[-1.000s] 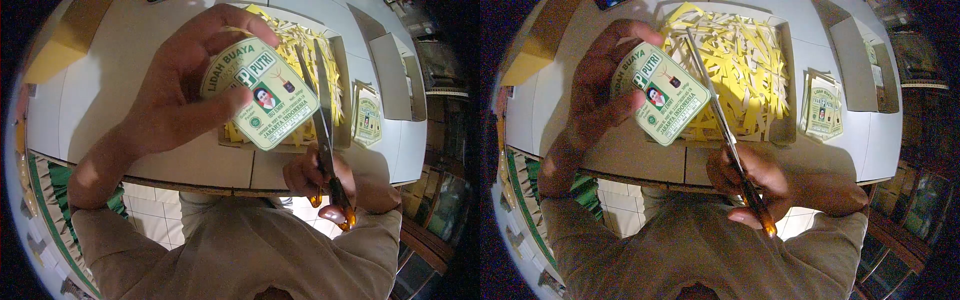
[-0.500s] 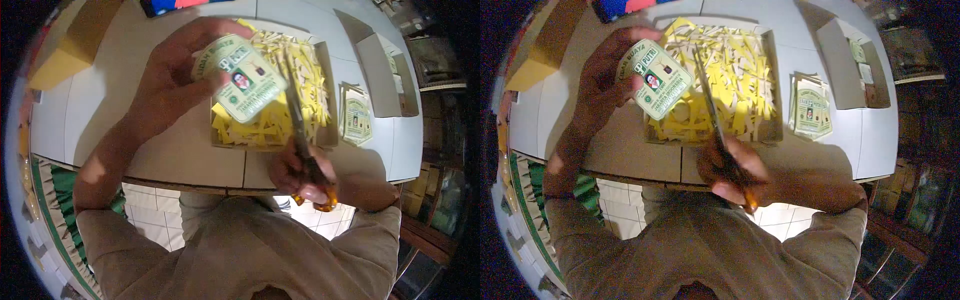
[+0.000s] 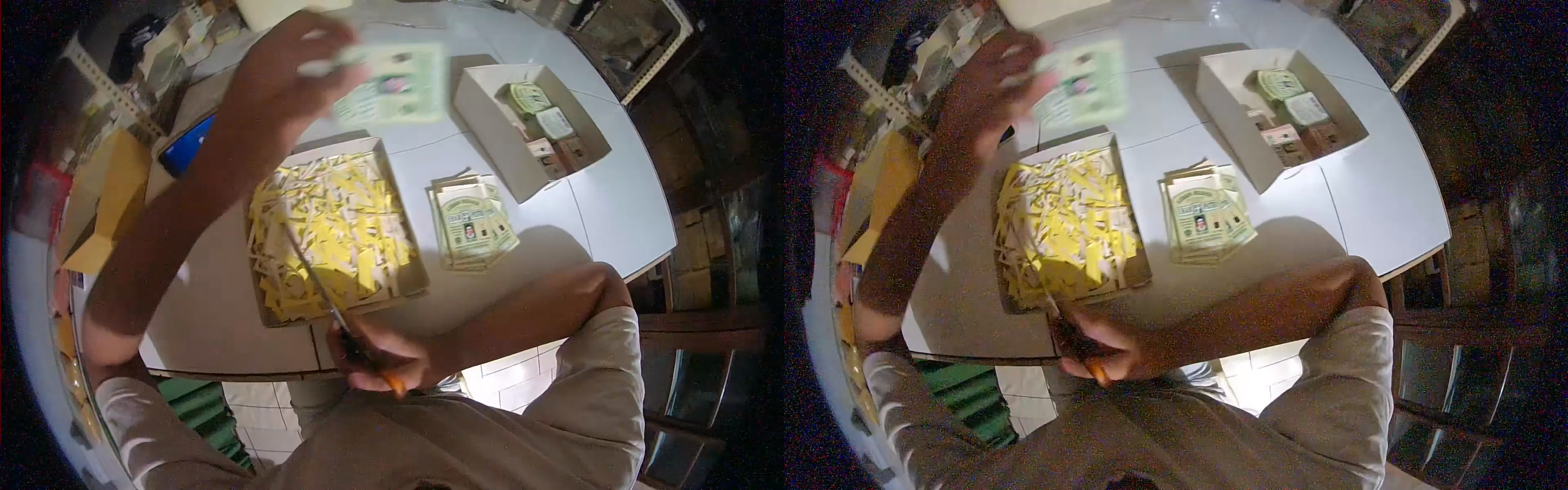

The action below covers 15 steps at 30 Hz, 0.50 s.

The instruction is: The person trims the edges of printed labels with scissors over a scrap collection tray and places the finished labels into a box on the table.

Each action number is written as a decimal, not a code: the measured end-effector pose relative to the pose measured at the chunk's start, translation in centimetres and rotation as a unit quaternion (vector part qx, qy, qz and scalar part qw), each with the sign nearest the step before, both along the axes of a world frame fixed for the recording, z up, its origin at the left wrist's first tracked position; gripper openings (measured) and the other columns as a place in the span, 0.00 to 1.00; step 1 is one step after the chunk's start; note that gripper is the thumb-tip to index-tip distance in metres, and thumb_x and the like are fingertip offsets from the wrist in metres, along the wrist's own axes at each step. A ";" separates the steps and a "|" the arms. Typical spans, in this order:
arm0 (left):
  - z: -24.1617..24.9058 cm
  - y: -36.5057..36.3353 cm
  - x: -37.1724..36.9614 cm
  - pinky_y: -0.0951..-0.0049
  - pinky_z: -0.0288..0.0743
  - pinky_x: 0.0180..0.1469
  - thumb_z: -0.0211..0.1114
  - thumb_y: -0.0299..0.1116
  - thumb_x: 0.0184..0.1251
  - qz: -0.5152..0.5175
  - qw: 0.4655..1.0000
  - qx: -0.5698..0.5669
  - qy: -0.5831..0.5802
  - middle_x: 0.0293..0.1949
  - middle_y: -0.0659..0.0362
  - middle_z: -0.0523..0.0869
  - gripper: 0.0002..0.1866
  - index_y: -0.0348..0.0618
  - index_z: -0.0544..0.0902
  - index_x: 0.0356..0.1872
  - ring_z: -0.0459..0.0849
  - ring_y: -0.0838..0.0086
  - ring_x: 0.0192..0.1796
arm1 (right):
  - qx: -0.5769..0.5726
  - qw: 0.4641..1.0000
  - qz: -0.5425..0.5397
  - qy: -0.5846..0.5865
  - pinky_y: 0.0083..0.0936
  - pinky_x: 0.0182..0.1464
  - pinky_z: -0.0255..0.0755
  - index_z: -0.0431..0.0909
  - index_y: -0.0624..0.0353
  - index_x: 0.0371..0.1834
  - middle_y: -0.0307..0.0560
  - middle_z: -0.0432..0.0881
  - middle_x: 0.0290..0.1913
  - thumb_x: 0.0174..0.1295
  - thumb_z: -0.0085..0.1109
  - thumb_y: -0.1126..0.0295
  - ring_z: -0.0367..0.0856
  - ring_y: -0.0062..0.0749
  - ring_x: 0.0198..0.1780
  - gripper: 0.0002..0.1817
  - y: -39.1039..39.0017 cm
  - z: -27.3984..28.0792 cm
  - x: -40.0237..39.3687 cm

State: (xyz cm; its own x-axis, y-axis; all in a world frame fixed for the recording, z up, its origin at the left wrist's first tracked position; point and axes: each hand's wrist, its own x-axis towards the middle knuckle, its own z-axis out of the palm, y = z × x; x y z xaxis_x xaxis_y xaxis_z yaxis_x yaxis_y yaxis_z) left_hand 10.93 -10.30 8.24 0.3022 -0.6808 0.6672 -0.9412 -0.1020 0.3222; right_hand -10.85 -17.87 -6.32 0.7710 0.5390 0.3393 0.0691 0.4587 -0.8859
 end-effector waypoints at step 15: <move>-3.9 -27.7 1.5 0.66 0.77 0.32 0.60 0.21 0.44 0.036 0.950 0.138 0.277 0.32 0.45 0.81 0.11 0.35 0.78 0.33 0.82 0.60 0.31 | -0.150 0.973 -0.104 -0.145 0.29 0.46 0.63 0.56 0.69 0.57 0.48 0.69 0.43 0.52 0.59 0.70 0.67 0.30 0.44 0.32 -6.7 2.3 -0.2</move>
